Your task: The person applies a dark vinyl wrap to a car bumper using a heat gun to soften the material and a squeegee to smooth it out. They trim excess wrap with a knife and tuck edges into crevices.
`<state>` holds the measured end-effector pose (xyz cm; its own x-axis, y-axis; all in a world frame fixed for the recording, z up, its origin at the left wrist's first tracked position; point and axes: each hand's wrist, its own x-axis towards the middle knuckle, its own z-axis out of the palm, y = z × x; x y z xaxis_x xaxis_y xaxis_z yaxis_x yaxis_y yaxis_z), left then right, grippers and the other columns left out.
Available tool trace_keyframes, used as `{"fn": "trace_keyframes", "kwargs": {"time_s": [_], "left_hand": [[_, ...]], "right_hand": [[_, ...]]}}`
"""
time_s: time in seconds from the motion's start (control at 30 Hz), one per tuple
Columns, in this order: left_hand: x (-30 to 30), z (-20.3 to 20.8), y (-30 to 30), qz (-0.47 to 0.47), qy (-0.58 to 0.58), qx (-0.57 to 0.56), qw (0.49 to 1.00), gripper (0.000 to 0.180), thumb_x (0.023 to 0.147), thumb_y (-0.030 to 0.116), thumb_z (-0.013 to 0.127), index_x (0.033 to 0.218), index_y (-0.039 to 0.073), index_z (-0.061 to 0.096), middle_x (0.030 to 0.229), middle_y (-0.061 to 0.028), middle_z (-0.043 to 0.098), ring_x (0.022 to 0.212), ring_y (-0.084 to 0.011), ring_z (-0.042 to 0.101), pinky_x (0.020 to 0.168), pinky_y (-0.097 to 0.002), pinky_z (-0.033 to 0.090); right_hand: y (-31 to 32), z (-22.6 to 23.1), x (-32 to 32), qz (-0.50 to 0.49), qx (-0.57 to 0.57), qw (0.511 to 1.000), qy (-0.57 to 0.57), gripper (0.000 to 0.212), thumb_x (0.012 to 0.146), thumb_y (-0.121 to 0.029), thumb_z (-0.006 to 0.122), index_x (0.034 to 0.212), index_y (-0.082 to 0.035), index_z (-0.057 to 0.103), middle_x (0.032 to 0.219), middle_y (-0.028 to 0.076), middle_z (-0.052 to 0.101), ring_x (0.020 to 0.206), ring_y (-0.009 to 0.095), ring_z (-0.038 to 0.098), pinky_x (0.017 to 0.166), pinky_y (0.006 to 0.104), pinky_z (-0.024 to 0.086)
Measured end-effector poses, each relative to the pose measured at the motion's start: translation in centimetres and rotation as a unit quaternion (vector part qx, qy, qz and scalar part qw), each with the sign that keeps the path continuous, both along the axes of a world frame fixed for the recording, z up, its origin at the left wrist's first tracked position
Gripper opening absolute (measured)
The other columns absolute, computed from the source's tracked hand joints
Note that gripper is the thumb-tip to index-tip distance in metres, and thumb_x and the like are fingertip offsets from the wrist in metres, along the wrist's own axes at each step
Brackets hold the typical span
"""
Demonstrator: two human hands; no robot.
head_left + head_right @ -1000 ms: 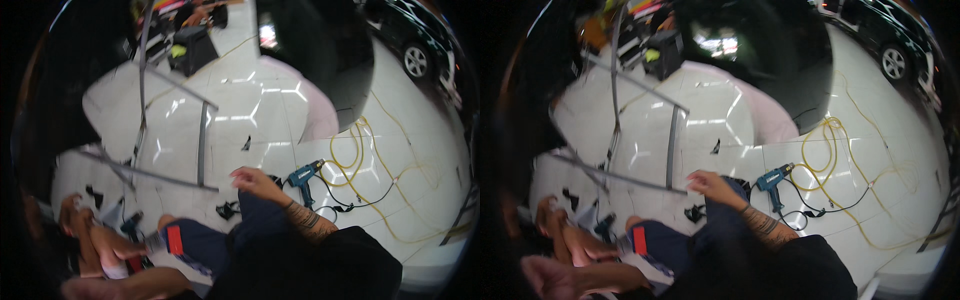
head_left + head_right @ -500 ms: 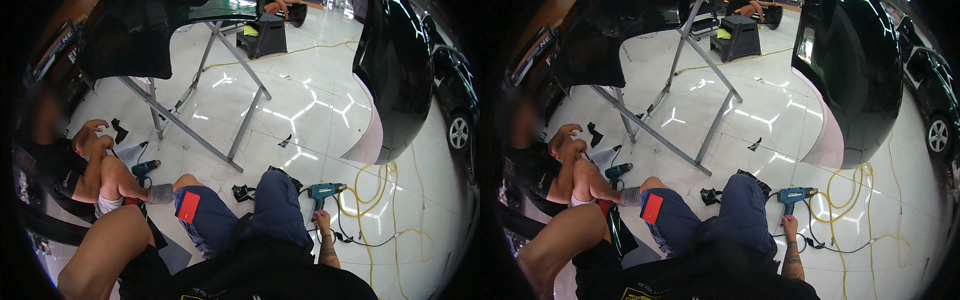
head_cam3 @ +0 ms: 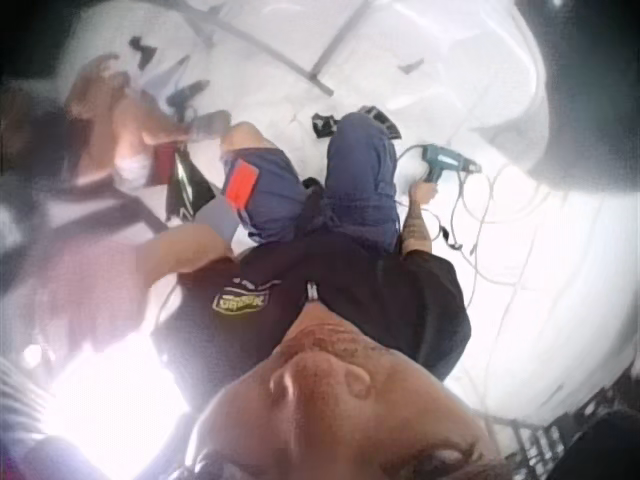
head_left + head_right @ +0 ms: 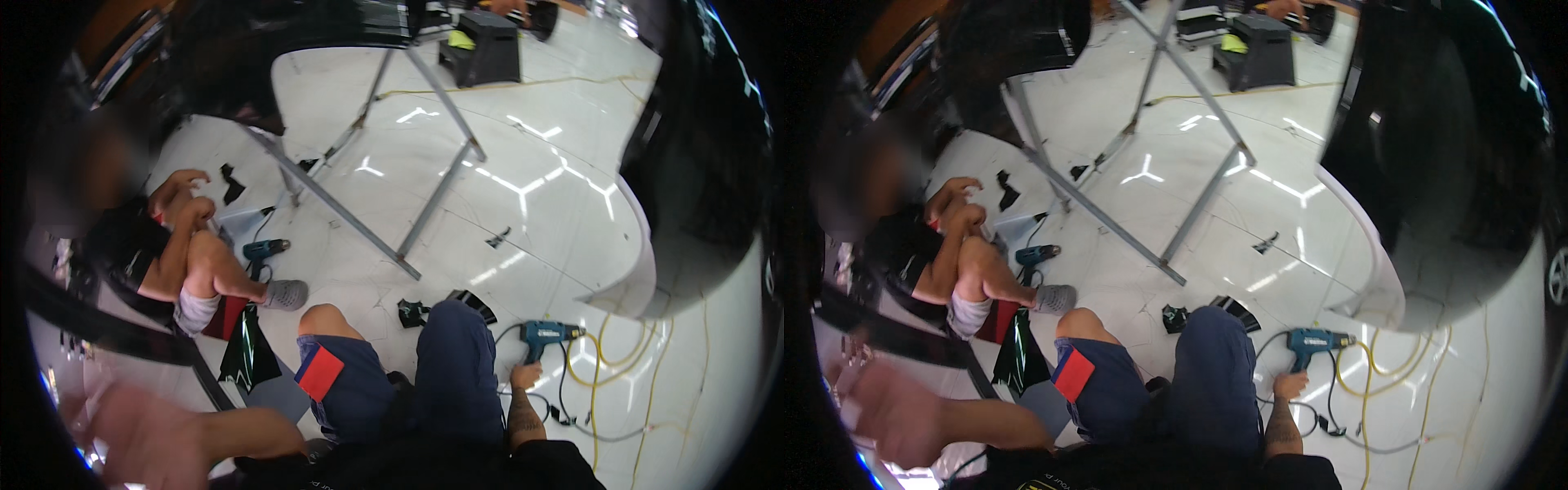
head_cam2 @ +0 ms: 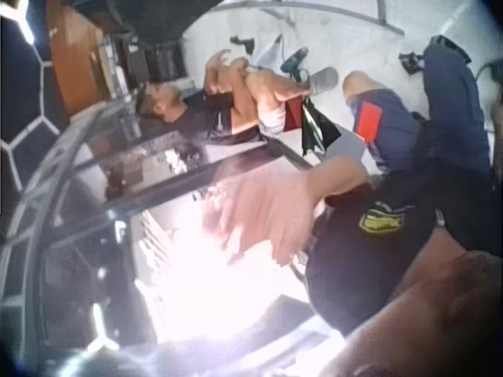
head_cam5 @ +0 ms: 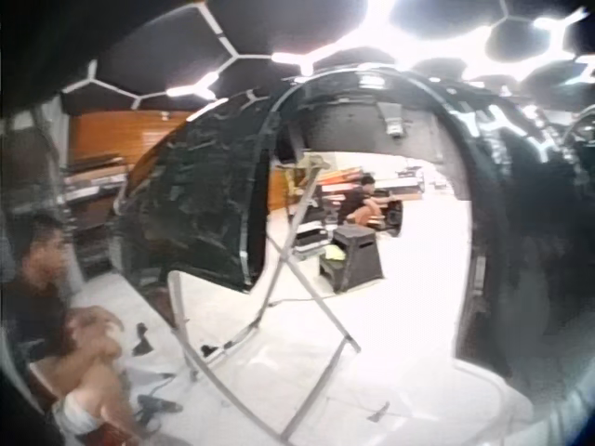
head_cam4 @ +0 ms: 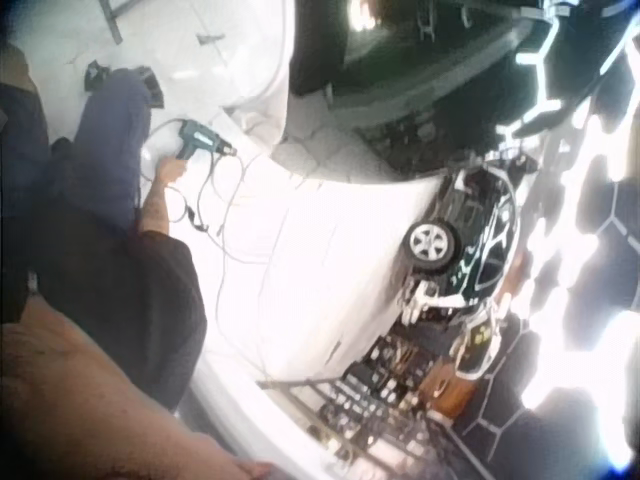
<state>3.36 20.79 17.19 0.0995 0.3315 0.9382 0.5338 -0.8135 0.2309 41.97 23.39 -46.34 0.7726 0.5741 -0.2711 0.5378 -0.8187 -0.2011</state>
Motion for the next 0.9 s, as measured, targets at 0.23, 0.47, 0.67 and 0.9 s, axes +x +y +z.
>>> {"fn": "trace_keyframes", "kwargs": {"time_s": [0.23,0.47,0.67,0.9], "left_hand": [[2.4,-24.1,-5.8,0.449,0.161,-0.635,0.608,0.063,0.073,0.029,0.078,0.130,0.014,0.055,0.151,-0.0202,0.030,0.138,-0.0445,0.026,0.110,-0.0553,0.026],[2.3,-26.9,-12.4,0.564,0.041,-0.454,0.688,0.024,0.080,0.018,0.067,0.098,0.006,0.058,0.131,-0.0228,0.045,0.120,-0.0427,0.042,0.099,-0.0512,0.031],[0.4,-26.4,-15.4,0.604,-0.019,-0.431,0.670,0.019,0.082,0.015,0.064,0.086,0.002,0.050,0.125,-0.0221,0.050,0.113,-0.0412,0.044,0.096,-0.0507,0.032],[0.0,-23.5,-13.4,0.570,0.046,-0.467,0.675,0.046,0.077,0.019,0.074,0.115,0.003,0.052,0.132,-0.0189,0.049,0.120,-0.0403,0.042,0.101,-0.0509,0.032]], "right_hand": [[0.8,-0.4,3.5,0.023,0.109,0.987,0.117,0.059,0.076,-0.018,0.070,0.122,-0.002,0.038,0.115,0.029,0.057,0.105,0.047,0.059,0.089,0.0506,0.048],[2.3,0.0,5.0,0.078,-0.030,0.992,0.100,0.081,0.068,-0.026,0.081,0.129,0.004,0.038,0.113,0.032,0.060,0.105,0.045,0.061,0.092,0.0496,0.049],[3.3,-2.0,6.2,0.088,0.060,0.987,0.118,0.051,0.069,-0.027,0.074,0.102,0.008,0.057,0.094,0.027,0.066,0.090,0.043,0.065,0.082,0.0444,0.052],[7.9,7.4,-1.5,0.008,0.304,0.823,0.479,0.026,0.088,-0.027,0.068,0.083,-0.005,0.057,0.060,0.002,0.050,0.045,0.009,0.048,0.045,0.0250,0.041]]}}
